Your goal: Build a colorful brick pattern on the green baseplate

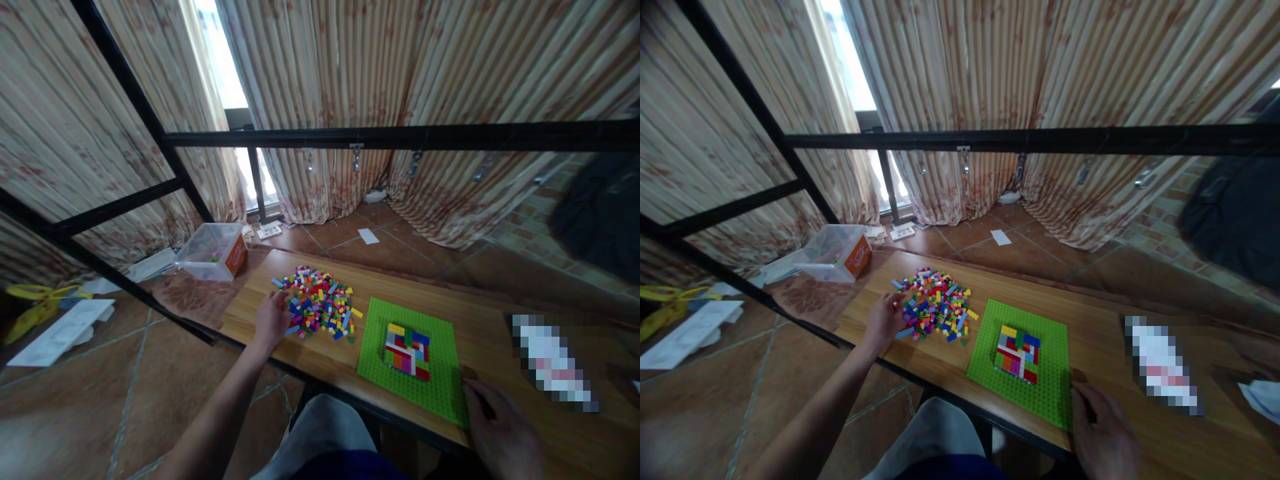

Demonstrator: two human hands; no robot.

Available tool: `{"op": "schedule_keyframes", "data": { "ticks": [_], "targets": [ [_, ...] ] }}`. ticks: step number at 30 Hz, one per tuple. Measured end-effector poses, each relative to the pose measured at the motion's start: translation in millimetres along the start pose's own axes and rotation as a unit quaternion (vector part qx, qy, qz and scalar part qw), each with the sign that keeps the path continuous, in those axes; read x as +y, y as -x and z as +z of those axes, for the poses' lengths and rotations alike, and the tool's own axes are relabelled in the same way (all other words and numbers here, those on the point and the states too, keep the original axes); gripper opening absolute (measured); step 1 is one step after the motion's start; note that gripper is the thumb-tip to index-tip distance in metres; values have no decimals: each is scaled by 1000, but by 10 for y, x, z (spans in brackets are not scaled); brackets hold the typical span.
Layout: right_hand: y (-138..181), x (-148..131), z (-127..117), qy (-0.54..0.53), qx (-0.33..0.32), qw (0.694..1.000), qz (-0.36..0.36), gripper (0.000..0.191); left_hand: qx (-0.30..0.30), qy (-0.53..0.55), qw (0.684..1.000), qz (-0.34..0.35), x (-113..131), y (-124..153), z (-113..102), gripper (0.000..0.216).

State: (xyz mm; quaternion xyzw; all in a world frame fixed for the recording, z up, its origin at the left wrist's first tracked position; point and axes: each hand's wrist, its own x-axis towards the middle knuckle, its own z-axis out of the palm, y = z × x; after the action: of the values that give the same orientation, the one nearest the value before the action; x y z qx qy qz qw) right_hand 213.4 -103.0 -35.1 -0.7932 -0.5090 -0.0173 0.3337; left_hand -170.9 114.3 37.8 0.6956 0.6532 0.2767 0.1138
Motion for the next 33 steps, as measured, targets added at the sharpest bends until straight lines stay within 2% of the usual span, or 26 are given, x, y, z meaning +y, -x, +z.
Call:
{"op": "schedule_keyframes", "data": {
  "ticks": [4,8,15,19,23,25,27,33],
  "targets": [
    [9,6,14,4,7,1000,-6,47,-15,-37,999,10,-53,-59,-49,30],
    [8,31,40,11,10,1000,18,49,-27,-52,997,51,-58,-117,-59,29],
    [1,36,50,17,-7,1000,10,48,-85,-134,984,81,39,-212,-5,11],
    [16,-22,50,18,17,1000,0,49,-87,-141,983,81,53,-228,18,10],
    [19,-99,46,19,24,999,7,46,-53,-100,990,80,105,-208,-15,16],
    [12,-135,43,18,29,999,3,44,-39,-46,994,90,209,-151,-20,19],
    [7,-160,43,17,33,999,1,42,-55,15,988,140,390,-37,9,19],
    [17,-192,46,8,37,999,8,37,-167,128,924,320,1210,474,348,22]
  ]
}}
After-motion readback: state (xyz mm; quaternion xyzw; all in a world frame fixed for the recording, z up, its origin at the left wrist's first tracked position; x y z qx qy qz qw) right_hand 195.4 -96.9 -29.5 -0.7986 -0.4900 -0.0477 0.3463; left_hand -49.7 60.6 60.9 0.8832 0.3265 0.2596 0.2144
